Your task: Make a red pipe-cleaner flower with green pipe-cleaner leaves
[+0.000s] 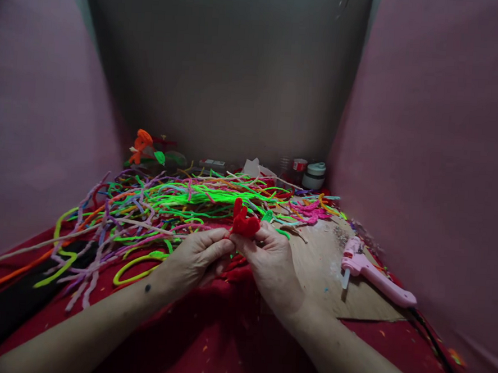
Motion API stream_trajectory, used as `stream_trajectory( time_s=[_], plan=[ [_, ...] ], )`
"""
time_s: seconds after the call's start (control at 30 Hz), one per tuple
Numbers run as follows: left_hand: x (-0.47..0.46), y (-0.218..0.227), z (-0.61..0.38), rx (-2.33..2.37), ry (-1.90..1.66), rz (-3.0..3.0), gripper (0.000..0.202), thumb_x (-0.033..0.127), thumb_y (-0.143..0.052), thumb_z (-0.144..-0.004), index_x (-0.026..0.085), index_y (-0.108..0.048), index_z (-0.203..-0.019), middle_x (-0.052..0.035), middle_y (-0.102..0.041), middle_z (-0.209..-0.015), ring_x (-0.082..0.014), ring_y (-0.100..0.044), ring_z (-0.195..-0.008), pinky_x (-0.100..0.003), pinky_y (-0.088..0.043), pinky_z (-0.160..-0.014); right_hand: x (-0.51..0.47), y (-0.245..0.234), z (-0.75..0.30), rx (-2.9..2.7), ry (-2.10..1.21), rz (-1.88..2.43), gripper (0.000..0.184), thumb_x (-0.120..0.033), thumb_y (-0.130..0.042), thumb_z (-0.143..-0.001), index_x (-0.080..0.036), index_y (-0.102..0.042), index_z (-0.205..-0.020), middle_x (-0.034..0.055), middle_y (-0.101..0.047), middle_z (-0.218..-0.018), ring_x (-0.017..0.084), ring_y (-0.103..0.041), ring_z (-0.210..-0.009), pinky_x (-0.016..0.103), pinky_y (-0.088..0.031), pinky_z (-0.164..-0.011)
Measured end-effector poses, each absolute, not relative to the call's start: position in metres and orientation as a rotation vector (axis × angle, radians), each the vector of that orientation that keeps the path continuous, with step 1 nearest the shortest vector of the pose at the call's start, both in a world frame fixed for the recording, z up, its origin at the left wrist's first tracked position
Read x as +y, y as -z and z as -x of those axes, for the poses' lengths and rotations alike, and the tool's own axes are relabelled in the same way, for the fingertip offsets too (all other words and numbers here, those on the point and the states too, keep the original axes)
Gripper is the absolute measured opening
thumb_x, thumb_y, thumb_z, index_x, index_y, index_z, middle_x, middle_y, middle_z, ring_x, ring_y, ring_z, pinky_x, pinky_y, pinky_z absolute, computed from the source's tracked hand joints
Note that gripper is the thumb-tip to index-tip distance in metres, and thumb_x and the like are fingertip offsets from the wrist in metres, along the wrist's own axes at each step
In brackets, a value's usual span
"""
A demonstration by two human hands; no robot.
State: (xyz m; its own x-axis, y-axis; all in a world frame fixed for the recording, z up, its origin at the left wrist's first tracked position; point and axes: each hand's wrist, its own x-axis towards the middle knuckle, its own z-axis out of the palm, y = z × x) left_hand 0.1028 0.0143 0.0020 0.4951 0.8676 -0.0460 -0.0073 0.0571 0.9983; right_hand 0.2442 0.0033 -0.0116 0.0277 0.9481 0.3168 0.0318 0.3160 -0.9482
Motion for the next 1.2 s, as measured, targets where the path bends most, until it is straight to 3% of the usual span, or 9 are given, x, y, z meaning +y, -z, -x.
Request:
stream_trajectory(
  time_s=[0.2,0.4,0.53,0.67,0.93,1.2],
  plan=[
    [0.013,0.003,-0.106,0.854,-0.906,-1.437,0.029,0.038,-0.051,-0.079,0.017,-0.043,-0.061,0.0076,-0.035,-0.047,-0.0030,-0.026,-0.037,-0.018,-0.017,-0.036,0.003,0.013,-0.240,-1.340,-0.810,1.100,0.022,-0.038,-0.065,-0.071,-0.018,-0.070,-0.080,0.0042,-0.065,-0.077,0.019,-0.055,-0.071,0.034,-0.045,-0.067],
    [0.011,0.005,-0.107,0.856,-0.986,-1.552,0.029,0.037,-0.046,-0.083,0.017,-0.043,-0.062,0.0061,-0.031,-0.053,-0.0052,-0.026,-0.047,-0.019,-0.019,-0.042,0.002,0.017,-0.238,-1.270,-0.933,0.972,0.016,-0.034,-0.064,-0.073,-0.021,-0.070,-0.080,0.0025,-0.064,-0.083,0.018,-0.054,-0.077,0.033,-0.045,-0.072],
    [0.009,0.001,-0.105,0.851,-0.964,-1.448,0.035,0.041,-0.043,-0.085,0.016,-0.039,-0.059,0.0061,-0.032,-0.051,-0.0050,-0.026,-0.044,-0.019,-0.019,-0.041,0.001,0.018,-0.236,-1.229,-0.924,0.902,0.012,-0.030,-0.065,-0.072,-0.023,-0.071,-0.080,0.0016,-0.065,-0.088,0.018,-0.054,-0.083,0.034,-0.044,-0.078],
    [0.011,0.000,-0.101,0.696,-0.892,-1.268,0.031,0.039,-0.044,-0.084,0.016,-0.045,-0.064,0.0061,-0.035,-0.049,-0.0042,-0.021,-0.040,-0.020,-0.014,-0.039,0.001,0.020,-0.236,-1.270,-0.895,0.846,0.013,-0.028,-0.064,-0.075,-0.023,-0.072,-0.083,0.0027,-0.066,-0.095,0.018,-0.055,-0.086,0.035,-0.043,-0.081],
    [0.019,0.001,-0.092,0.531,-0.750,-1.172,0.028,0.032,-0.047,-0.082,0.014,-0.048,-0.061,0.0053,-0.035,-0.044,-0.0039,-0.022,-0.038,-0.022,-0.012,-0.040,-0.001,0.020,-0.240,-1.219,-1.146,0.733,0.009,-0.024,-0.064,-0.075,-0.023,-0.073,-0.080,0.0013,-0.067,-0.082,0.017,-0.054,-0.095,0.034,-0.037,-0.091],
    [0.019,-0.003,-0.090,0.543,-0.641,-1.148,0.029,0.037,-0.055,-0.077,0.012,-0.053,-0.061,0.0049,-0.038,-0.041,-0.0037,-0.027,-0.036,-0.019,-0.019,-0.040,-0.004,0.013,-0.242,-1.105,-1.490,0.590,0.006,-0.019,-0.070,-0.068,-0.020,-0.070,-0.074,-0.0019,-0.064,-0.074,0.010,-0.054,-0.069,0.027,-0.044,-0.071]
  ],
)
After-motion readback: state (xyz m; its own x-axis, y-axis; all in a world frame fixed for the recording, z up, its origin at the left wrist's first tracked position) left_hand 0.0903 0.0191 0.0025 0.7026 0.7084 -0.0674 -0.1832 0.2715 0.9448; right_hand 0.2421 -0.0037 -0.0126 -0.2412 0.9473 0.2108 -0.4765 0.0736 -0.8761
